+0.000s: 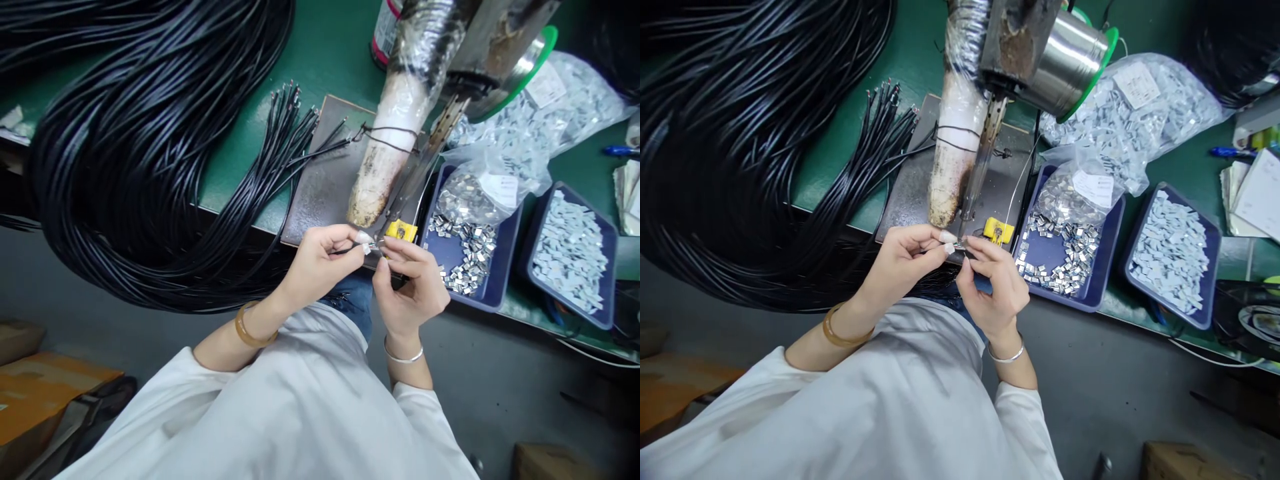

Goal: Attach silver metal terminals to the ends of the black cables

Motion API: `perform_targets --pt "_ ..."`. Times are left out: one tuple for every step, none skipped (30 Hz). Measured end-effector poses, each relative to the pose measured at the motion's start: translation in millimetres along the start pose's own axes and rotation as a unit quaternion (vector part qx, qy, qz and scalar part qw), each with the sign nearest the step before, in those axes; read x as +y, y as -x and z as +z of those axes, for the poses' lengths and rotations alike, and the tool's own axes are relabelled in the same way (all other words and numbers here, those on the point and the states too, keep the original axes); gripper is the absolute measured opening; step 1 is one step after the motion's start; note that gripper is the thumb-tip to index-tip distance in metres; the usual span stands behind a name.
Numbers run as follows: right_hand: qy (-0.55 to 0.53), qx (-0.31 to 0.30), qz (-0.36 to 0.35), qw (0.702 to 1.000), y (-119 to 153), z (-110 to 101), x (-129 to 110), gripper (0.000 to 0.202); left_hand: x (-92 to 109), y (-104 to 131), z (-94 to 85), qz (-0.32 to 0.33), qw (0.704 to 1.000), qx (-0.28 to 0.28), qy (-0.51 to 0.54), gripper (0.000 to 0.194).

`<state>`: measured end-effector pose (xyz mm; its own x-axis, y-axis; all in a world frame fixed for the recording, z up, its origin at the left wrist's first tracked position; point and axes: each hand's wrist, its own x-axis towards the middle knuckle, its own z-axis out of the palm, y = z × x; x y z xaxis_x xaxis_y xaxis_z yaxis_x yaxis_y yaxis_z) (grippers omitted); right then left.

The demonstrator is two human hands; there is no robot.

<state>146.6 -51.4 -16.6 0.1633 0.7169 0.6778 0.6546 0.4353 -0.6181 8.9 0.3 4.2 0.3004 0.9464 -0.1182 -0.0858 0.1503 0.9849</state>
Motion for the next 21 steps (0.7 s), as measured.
perform_targets --pt "-0.004 0.002 0.000 1.000 0.3 0.2 0.4 0.022 0.3 -0.4 -0.1 -0.005 1.000 -0.001 0.002 0.013" --pt "-0.007 0.005 0.000 1.000 0.3 0.4 0.6 0.022 1.0 -0.6 0.0 -0.009 1.000 0.000 0.003 0.013" --pt "-0.008 0.007 0.001 1.000 -0.1 0.4 0.6 0.021 2.0 -0.8 0.3 -0.013 1.000 0.000 0.006 0.013" --pt "-0.006 0.008 0.002 1.000 -0.8 0.3 0.3 0.021 3.3 -0.9 0.7 -0.016 1.000 0.001 0.009 0.012" --pt "-0.004 0.008 0.003 1.000 -1.6 0.0 -0.1 0.020 4.7 -0.9 1.1 -0.019 1.000 0.001 0.014 0.012" --pt "-0.001 0.006 0.005 1.000 -2.5 -0.3 -0.6 0.020 6.0 -0.9 1.5 -0.020 1.000 0.001 0.019 0.012" --pt "0.000 0.006 0.005 1.000 -3.3 -0.6 -1.3 0.019 7.2 -0.9 1.7 -0.022 0.999 0.000 0.024 0.013" --pt "-0.001 0.006 0.005 1.000 -3.9 -1.0 -2.0 0.020 8.2 -0.8 1.7 -0.023 0.999 -0.003 0.029 0.013" --pt "-0.002 0.008 0.005 1.000 -4.2 -1.3 -2.8 0.020 8.8 -0.8 1.5 -0.025 0.999 -0.008 0.035 0.014" --pt "-0.004 0.011 0.004 1.000 -4.2 -1.6 -3.4 0.020 8.9 -0.9 1.1 -0.027 0.999 -0.013 0.041 0.014" --pt "-0.006 0.012 0.003 1.000 -3.9 -1.9 -4.0 0.020 8.6 -1.0 0.5 -0.030 0.998 -0.021 0.049 0.015" --pt "-0.007 0.012 0.002 1.000 -3.4 -2.2 -4.4 0.021 7.9 -1.2 -0.3 -0.034 0.997 -0.028 0.056 0.015" --pt "-0.006 0.010 0.002 1.000 -2.6 -2.4 -4.6 0.021 6.9 -1.3 -1.0 -0.039 0.997 -0.035 0.061 0.015" --pt "-0.005 0.005 0.001 1.000 -1.8 -2.6 -4.6 0.021 5.8 -1.5 -1.7 -0.043 0.996 -0.039 0.063 0.015" --pt "-0.003 -0.001 -0.001 1.000 -1.0 -2.8 -4.5 0.021 4.6 -1.5 -2.3 -0.047 0.996 -0.041 0.062 0.015" --pt "-0.002 -0.006 -0.002 1.000 -0.3 -3.0 -4.2 0.021 3.7 -1.4 -2.7 -0.049 0.996 -0.041 0.059 0.015" --pt "-0.002 -0.009 -0.002 1.000 0.2 -3.3 -3.9 0.021 3.0 -1.2 -2.8 -0.051 0.996 -0.040 0.056 0.014" --pt "-0.003 -0.011 -0.002 1.000 0.5 -3.6 -3.5 0.021 2.7 -0.9 -2.7 -0.051 0.997 -0.039 0.053 0.014" --pt "-0.004 -0.011 -0.001 1.000 0.5 -3.8 -3.2 0.022 2.7 -0.6 -2.4 -0.050 0.997 -0.039 0.051 0.014" --pt "-0.003 -0.010 0.000 1.000 0.2 -4.1 -3.0 0.022 3.0 -0.3 -1.9 -0.049 0.997 -0.038 0.050 0.013" --pt "-0.001 -0.011 0.001 1.000 -0.4 -4.2 -2.9 0.022 3.5 -0.1 -1.3 -0.047 0.997 -0.037 0.049 0.013"
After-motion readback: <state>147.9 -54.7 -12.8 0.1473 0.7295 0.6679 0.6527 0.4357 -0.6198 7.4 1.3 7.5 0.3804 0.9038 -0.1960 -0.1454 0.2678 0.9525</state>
